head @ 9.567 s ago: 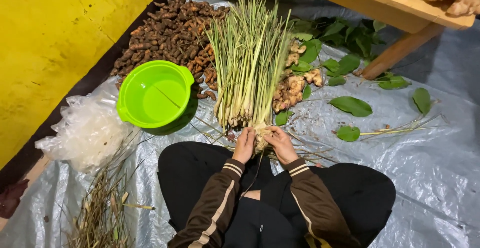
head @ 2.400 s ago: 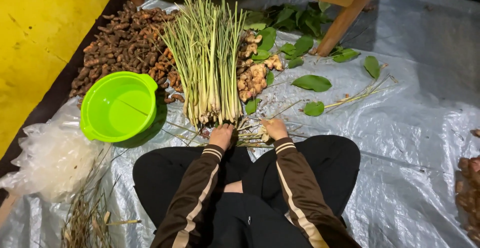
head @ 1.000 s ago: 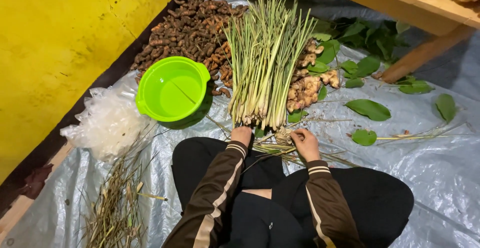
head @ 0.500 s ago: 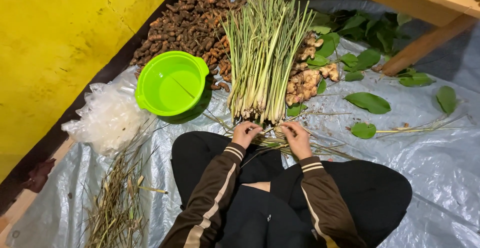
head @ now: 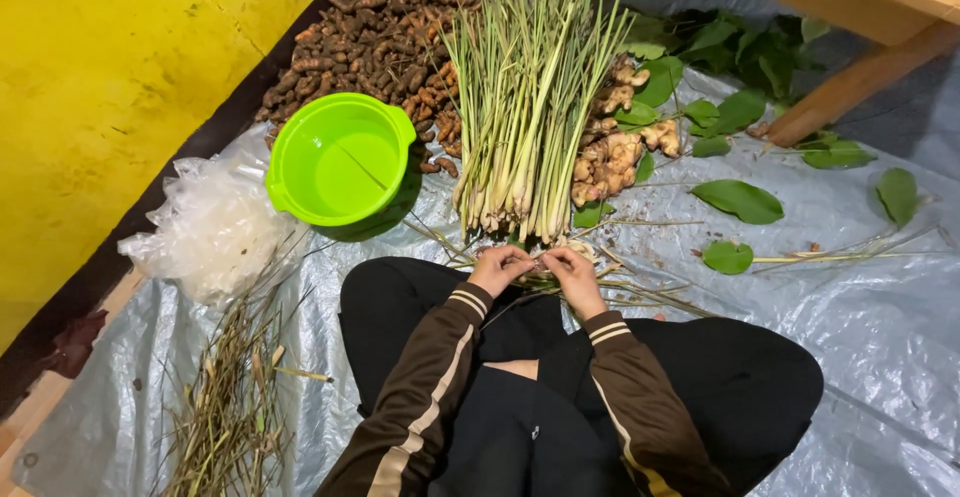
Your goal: Sorting, cleaning, and bundling lemongrass stalks by hand while sitting on the floor.
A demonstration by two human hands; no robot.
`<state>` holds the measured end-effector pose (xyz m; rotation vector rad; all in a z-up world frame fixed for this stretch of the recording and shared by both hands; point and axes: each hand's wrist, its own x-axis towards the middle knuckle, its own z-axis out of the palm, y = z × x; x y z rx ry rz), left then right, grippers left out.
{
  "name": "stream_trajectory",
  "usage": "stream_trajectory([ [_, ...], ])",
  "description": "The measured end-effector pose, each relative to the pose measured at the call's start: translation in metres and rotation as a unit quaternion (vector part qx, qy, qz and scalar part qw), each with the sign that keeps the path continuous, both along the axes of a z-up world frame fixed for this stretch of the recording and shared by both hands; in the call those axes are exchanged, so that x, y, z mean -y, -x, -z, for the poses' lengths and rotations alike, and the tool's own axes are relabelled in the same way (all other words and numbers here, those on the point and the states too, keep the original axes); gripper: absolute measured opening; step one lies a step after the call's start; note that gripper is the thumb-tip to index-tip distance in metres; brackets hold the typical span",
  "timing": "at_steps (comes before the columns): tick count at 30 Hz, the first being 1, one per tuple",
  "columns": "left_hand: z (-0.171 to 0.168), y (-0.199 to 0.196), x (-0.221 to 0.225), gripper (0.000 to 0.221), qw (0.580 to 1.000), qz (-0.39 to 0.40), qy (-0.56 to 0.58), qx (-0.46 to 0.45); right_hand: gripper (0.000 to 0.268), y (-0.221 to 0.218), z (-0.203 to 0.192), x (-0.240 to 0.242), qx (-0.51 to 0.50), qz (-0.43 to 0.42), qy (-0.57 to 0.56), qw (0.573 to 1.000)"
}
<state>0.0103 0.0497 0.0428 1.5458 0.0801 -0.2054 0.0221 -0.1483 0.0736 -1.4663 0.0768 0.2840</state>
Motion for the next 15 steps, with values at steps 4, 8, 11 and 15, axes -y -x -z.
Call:
stream_trajectory([
  [4, -0.006, -0.003, -0.004, 0.013, 0.999, -0.016, 0.014, -0.038, 0.006, 0.002, -0.004, -0.003, -0.029, 0.039, -0.020, 0.999],
  [8, 0.027, -0.015, -0.017, 0.010, 0.995, -0.068, -0.008, -0.077, 0.007, -0.002, -0.009, -0.005, -0.043, 0.055, -0.023, 0.997],
  [11, 0.060, -0.021, -0.030, 0.007, 0.986, -0.113, -0.066, -0.107, 0.010, -0.001, -0.014, -0.004, -0.063, 0.069, -0.025, 0.995],
  [15, 0.066, -0.019, -0.041, 0.013, 0.941, -0.158, -0.272, -0.125, 0.012, 0.000, -0.019, -0.004, -0.069, 0.072, -0.026, 0.995],
])
